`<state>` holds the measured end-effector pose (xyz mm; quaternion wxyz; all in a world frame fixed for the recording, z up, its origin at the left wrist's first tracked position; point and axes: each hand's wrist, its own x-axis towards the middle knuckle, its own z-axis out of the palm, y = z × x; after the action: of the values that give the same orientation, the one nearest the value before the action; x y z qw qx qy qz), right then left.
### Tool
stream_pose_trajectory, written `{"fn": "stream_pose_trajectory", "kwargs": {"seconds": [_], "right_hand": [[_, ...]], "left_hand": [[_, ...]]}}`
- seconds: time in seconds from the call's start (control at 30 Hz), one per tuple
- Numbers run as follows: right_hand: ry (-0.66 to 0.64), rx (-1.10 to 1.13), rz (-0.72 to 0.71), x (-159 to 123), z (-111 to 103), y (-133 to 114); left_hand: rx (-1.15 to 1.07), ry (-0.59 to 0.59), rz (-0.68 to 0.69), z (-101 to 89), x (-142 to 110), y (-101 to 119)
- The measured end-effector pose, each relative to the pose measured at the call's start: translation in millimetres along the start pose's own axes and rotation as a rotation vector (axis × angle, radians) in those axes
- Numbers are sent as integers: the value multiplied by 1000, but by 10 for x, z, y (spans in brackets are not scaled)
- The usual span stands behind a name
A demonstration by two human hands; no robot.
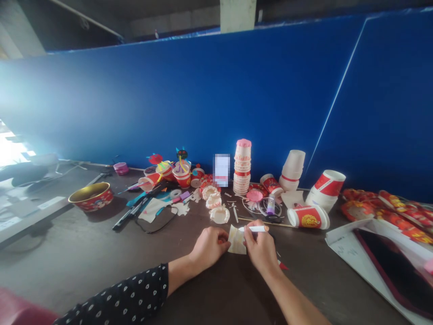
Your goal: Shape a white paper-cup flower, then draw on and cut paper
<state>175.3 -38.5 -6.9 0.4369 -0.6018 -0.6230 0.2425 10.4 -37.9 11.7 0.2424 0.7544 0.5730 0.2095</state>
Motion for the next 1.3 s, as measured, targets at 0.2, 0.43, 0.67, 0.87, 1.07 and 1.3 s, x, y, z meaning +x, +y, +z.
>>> {"fn": "stream_pose_trajectory", "kwargs": {"seconds": [0.2,0.43,0.67,0.87,1.07,1.3], "right_hand": [[-14,45,17,8,6,6],[-36,-54,-7,5,-1,-5],[-35,-89,-17,7,-11,-22],[-9,-26,3,3,-2,-6],[-31,-25,-3,7,2,2],[16,-30,14,-2,-21,-47]], "left_hand": [[2,-2,0,0,0,0],[-11,7,0,4,0,3],[-14,3,7,5,-2,-5],[-1,-4,5,1,-4,5],[9,-12,6,1,-4,3],[2,-18,-14,-26,-19,29]]}}
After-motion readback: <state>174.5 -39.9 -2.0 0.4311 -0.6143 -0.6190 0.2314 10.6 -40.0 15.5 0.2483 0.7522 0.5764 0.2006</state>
